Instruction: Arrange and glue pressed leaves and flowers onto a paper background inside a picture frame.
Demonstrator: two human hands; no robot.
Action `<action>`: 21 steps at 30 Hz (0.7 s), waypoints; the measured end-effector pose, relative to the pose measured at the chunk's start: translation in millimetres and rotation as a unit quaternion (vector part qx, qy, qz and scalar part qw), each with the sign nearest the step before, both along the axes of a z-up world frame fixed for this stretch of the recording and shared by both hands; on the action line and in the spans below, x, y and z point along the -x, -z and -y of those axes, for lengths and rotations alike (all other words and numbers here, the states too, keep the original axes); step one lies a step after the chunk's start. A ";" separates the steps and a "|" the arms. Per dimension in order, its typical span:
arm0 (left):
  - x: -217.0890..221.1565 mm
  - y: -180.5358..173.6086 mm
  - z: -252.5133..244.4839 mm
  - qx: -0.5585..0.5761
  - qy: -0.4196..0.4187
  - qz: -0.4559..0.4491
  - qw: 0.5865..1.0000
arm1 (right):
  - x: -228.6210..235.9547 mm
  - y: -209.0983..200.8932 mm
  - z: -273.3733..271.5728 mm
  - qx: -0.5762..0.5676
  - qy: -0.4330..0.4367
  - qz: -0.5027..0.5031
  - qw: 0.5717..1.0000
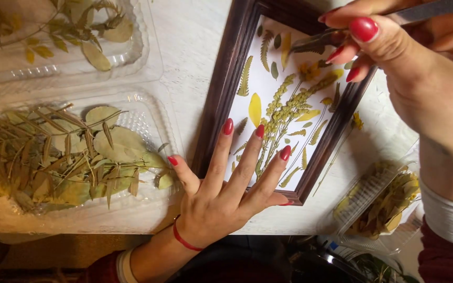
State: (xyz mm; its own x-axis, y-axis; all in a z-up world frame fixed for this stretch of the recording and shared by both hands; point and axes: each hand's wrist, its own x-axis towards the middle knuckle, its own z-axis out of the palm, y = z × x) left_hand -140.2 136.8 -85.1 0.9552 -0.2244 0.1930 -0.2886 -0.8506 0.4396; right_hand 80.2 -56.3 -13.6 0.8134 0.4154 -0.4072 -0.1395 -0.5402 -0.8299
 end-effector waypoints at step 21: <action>-6.9 -4.2 1.8 -0.035 0.015 -0.025 0.999 | 6.3 7.2 -34.9 0.006 -0.016 0.007 1.000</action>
